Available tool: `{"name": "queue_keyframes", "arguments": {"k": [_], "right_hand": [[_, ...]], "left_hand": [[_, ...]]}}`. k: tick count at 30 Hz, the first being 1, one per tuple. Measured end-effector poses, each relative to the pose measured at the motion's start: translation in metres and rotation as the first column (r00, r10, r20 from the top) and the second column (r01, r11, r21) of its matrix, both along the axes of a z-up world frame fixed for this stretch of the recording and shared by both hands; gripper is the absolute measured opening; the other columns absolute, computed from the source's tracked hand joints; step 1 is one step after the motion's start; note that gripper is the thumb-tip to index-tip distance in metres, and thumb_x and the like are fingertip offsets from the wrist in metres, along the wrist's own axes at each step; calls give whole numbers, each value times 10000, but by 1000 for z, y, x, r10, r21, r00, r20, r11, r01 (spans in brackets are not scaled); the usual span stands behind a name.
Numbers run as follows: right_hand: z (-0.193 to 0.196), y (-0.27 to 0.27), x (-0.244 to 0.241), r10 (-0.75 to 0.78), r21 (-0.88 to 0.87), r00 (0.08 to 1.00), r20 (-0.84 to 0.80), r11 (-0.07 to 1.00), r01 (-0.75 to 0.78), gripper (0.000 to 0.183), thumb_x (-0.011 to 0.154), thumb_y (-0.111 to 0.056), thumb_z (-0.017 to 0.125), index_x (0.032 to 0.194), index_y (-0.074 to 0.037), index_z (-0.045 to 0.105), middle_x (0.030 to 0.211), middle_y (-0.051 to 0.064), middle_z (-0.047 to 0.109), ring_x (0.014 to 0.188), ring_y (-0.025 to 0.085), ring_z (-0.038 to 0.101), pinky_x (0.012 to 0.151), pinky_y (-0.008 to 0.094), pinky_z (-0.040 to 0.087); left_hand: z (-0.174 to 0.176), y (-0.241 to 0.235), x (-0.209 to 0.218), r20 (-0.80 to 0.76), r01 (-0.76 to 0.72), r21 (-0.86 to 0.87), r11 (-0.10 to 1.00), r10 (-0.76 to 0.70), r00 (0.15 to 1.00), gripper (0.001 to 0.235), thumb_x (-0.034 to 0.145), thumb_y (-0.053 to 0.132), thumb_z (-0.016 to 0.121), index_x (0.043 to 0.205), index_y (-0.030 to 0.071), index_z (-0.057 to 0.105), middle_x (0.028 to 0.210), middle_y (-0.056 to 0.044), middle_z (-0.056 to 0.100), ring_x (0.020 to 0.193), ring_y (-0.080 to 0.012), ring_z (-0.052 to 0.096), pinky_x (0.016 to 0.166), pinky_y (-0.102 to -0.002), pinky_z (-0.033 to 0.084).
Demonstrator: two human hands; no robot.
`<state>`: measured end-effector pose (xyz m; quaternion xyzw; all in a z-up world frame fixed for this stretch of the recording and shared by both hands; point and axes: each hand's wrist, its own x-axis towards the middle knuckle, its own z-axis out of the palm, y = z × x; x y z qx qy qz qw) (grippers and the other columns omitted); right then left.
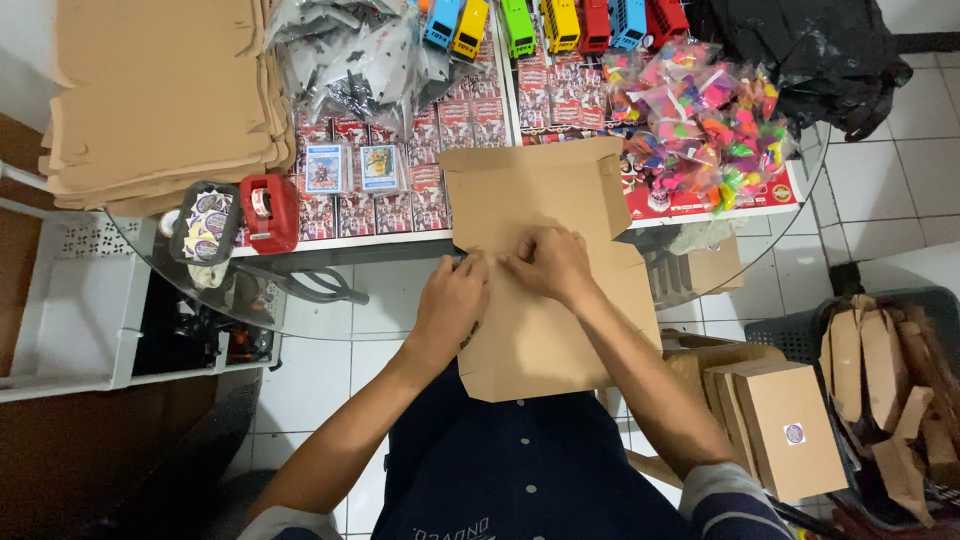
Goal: The person assembles a flat cardboard box by folding its sides and securing the flaps with adhesive tape. They then place a black plastic bag inside the box and add two small, colorful plastic toys.
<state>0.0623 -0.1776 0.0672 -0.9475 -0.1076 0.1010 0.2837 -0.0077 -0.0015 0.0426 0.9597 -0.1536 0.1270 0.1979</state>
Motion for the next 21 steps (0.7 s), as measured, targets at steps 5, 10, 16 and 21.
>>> {"name": "queue_keyframes", "arguments": {"k": [5, 10, 16, 21], "right_hand": [[3, 10, -8, -64, -26, 994, 92, 997, 67, 350, 766, -425, 792, 682, -114, 657, 649, 110, 648, 750, 340, 656, 742, 425, 453], [-9, 2, -1, -30, -21, 999, 32, 999, 31, 278, 786, -372, 797, 738, -118, 696, 688, 104, 688, 773, 348, 683, 757, 420, 458], [-18, -5, 7, -9, -15, 999, -47, 1000, 8, 204, 773, -305, 800, 779, -121, 711, 721, 113, 717, 817, 355, 719, 781, 417, 506], [-12, 2, 3, -46, -61, 999, -21, 997, 44, 337, 781, -446, 787, 742, -123, 697, 718, 126, 685, 798, 385, 690, 806, 440, 479]], "left_hand": [[-13, 4, 2, -53, 7, 2, 1000, -7, 999, 131, 849, 128, 742, 881, 75, 627, 892, -135, 701, 868, -339, 667, 609, -383, 578], [-4, 6, -1, -115, -3, -4, 1000, 2, 993, 154, 862, 129, 734, 871, 80, 589, 814, -120, 672, 880, -352, 658, 626, -408, 572], [-7, 8, 1, -171, -9, -41, 999, 2, 985, 187, 864, 126, 720, 845, 123, 534, 756, -86, 652, 897, -335, 650, 651, -410, 558], [-6, 7, 0, -116, -4, -31, 1000, 1, 993, 193, 850, 93, 728, 835, 116, 537, 707, -100, 637, 880, -334, 654, 621, -394, 559]]}}
